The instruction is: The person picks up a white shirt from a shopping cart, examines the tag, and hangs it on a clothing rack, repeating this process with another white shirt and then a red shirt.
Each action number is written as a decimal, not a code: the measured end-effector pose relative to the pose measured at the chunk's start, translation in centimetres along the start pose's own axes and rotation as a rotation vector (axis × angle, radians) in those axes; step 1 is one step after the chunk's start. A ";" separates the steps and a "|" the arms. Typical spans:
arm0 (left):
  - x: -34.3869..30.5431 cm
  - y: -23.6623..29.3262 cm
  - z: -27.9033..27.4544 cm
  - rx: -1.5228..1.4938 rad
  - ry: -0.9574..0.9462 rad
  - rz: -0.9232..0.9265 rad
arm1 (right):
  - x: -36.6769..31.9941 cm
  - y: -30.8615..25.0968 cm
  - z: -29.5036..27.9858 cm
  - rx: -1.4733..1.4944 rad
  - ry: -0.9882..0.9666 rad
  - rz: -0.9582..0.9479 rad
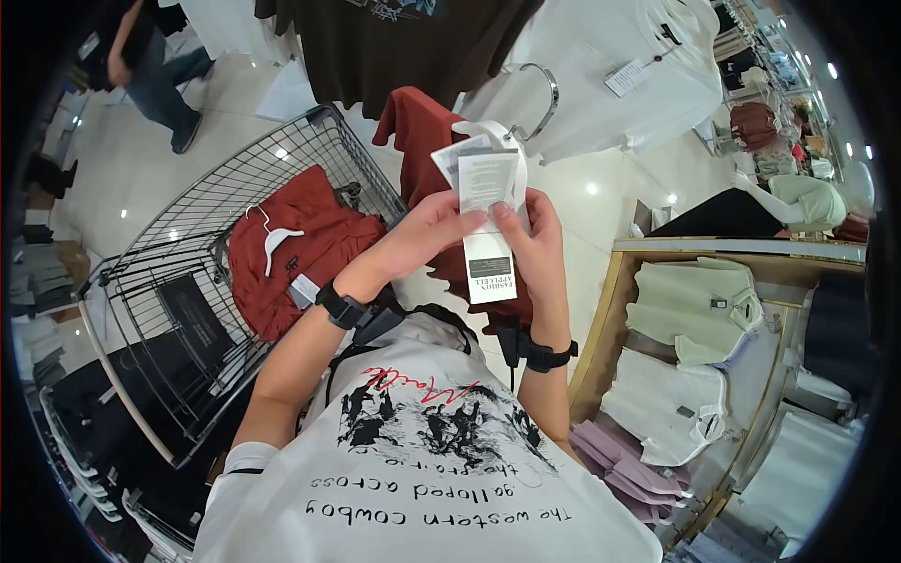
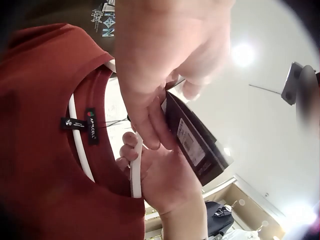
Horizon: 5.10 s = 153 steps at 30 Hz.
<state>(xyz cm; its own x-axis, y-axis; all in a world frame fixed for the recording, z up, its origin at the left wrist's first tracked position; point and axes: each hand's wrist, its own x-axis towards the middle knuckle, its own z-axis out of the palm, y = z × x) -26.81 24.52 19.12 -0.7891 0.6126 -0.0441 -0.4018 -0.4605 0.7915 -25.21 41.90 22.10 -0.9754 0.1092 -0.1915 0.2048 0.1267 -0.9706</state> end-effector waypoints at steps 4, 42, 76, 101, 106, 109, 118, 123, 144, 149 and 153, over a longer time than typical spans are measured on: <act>1.0 1.1 -2.5 -0.086 0.175 0.027 | 1.9 -0.3 1.6 -0.044 -0.032 -0.055; 0.8 -9.5 12.7 0.411 0.410 0.287 | 0.1 3.5 -12.6 -0.028 -0.394 -0.134; 2.5 -10.3 13.8 -0.054 0.668 0.219 | -0.9 3.7 -16.3 -0.063 -0.474 -0.091; -1.9 -6.1 3.6 -0.013 0.583 0.160 | 1.6 5.2 -4.5 -0.279 -0.370 -0.175; -3.8 -5.1 0.8 0.081 0.509 0.141 | 2.2 4.6 -0.8 -0.137 -0.473 -0.340; -5.3 -3.5 -0.1 -0.090 0.423 0.232 | 2.7 4.2 1.6 -0.193 -0.424 -0.125; -7.2 -2.8 -2.1 -0.030 0.632 0.230 | 3.0 3.5 3.8 -0.157 -0.427 -0.119; -7.2 -3.2 -2.1 0.108 0.647 0.210 | 2.5 2.3 1.9 -0.147 -0.372 -0.087; -6.8 -8.5 4.6 0.923 0.471 0.304 | 1.3 0.3 -13.5 -0.138 -0.171 -0.308; -5.1 -10.1 7.5 0.934 0.385 0.272 | 1.0 -3.6 -16.9 -0.355 -0.188 -0.432; -3.3 -9.6 9.5 0.914 0.300 0.289 | 0.4 -5.9 -18.2 -0.337 -0.190 -0.527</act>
<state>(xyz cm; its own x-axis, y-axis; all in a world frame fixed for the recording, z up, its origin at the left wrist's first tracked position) -15.93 33.05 17.43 -0.9352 0.3099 0.1712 0.2349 0.1815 0.9549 -25.35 59.14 30.40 -0.9432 -0.2244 0.2450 -0.3207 0.4212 -0.8484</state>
